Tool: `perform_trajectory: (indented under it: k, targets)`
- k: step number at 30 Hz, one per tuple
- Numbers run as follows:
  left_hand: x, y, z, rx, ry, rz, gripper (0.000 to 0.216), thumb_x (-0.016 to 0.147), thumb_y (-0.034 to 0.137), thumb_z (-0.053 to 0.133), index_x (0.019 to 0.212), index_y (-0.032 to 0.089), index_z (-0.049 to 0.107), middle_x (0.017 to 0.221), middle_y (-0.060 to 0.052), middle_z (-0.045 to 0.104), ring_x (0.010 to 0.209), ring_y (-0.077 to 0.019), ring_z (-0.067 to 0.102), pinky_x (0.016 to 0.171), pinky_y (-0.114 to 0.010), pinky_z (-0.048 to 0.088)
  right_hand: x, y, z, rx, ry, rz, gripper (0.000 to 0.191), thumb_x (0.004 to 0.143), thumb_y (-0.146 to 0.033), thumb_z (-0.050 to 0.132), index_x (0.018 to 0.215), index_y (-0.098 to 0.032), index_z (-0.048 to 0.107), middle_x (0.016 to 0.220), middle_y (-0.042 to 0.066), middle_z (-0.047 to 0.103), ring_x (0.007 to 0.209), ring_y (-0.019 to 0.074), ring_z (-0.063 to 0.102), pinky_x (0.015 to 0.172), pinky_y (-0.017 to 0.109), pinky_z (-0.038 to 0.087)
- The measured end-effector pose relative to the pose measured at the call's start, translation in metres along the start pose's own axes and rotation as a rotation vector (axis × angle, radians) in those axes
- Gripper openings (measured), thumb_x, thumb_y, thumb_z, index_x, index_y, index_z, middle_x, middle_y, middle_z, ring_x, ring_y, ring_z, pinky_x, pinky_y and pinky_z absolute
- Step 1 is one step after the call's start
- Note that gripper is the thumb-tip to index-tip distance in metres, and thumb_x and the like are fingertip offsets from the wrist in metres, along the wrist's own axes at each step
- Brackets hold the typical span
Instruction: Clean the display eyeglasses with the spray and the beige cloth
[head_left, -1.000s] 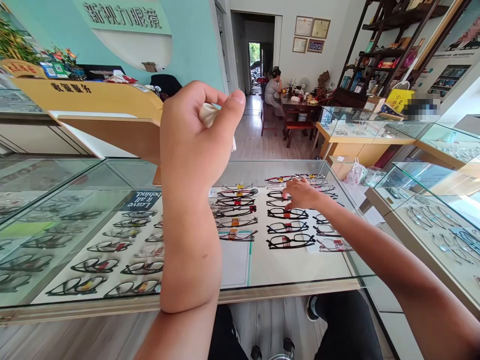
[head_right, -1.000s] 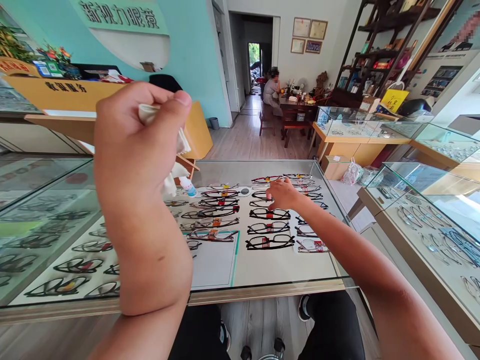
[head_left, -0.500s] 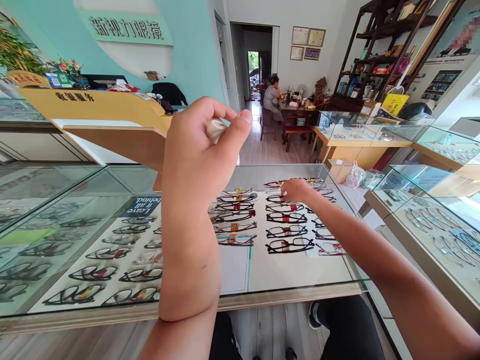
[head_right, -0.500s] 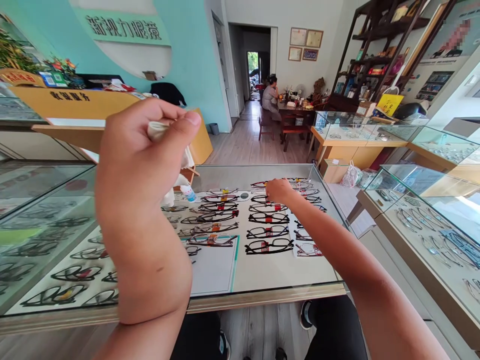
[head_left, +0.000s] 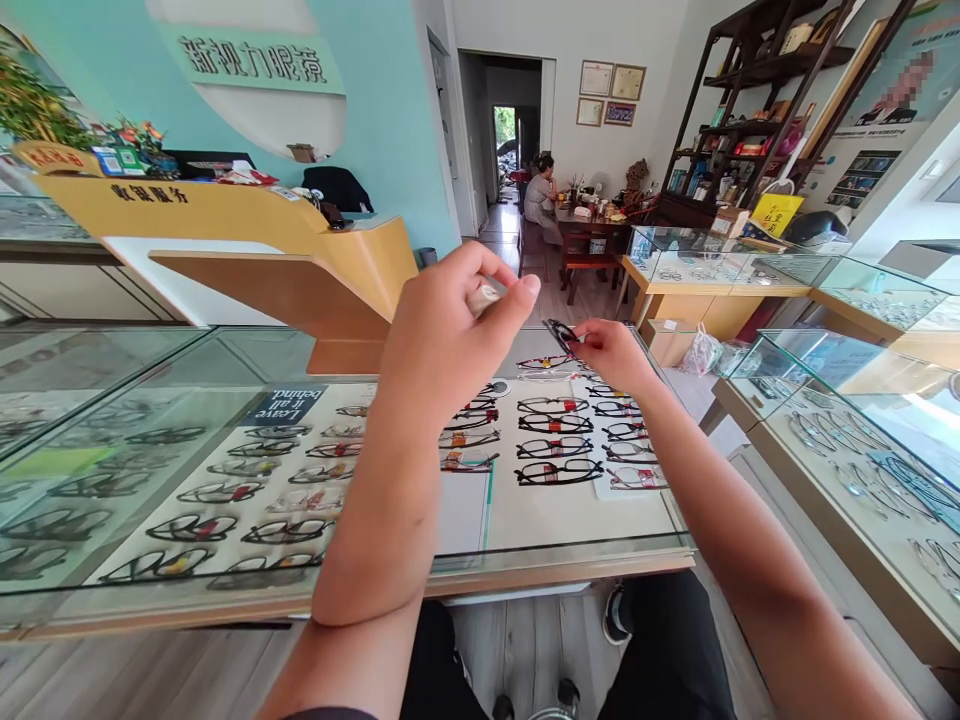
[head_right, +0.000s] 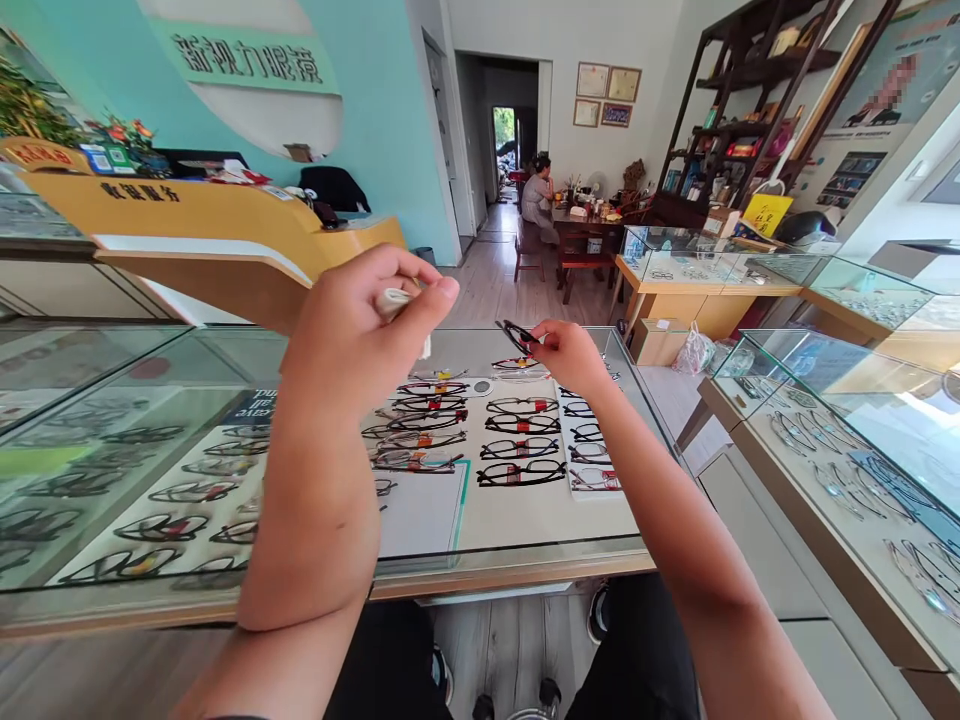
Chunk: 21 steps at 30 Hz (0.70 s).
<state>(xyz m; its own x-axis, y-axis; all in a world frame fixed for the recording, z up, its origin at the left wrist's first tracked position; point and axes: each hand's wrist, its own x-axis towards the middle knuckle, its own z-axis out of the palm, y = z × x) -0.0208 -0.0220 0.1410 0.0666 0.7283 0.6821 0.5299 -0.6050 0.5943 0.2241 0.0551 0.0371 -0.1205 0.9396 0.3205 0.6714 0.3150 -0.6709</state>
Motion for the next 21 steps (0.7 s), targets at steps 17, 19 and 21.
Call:
perform_trajectory:
  k: [17, 19, 21]
  targets:
    - [-0.046, -0.126, 0.099, -0.665, -0.332, -0.519, 0.052, 0.086, 0.07, 0.079, 0.093, 0.019, 0.075, 0.08, -0.002, 0.067, 0.05, -0.0058, 0.026, 0.049, -0.027, 0.015, -0.052, 0.014, 0.039, 0.241, 0.288, -0.305, 0.03, 0.108, -0.031, 0.048, 0.121, -0.025, 0.074, 0.111, 0.008, 0.082, 0.093, 0.023, 0.074, 0.089, 0.037, 0.057]
    - [-0.049, -0.127, 0.102, -0.648, -0.374, -0.524, 0.057, 0.085, 0.075, 0.077, 0.096, 0.019, 0.077, 0.07, 0.0, 0.061, 0.049, -0.0067, 0.025, 0.05, -0.027, 0.014, -0.054, 0.012, 0.041, 0.224, 0.257, -0.333, 0.031, 0.108, -0.029, 0.048, 0.119, -0.025, 0.077, 0.11, 0.008, 0.082, 0.096, 0.0238, 0.074, 0.09, 0.037, 0.057]
    - [-0.051, -0.128, 0.103, -0.641, -0.399, -0.517, 0.06, 0.085, 0.078, 0.075, 0.097, 0.019, 0.077, 0.059, 0.005, 0.047, 0.049, -0.0074, 0.023, 0.051, -0.027, 0.014, -0.055, 0.01, 0.044, 0.192, 0.218, -0.349, 0.032, 0.107, -0.027, 0.048, 0.118, -0.025, 0.078, 0.108, 0.008, 0.083, 0.099, 0.0247, 0.075, 0.092, 0.038, 0.057]
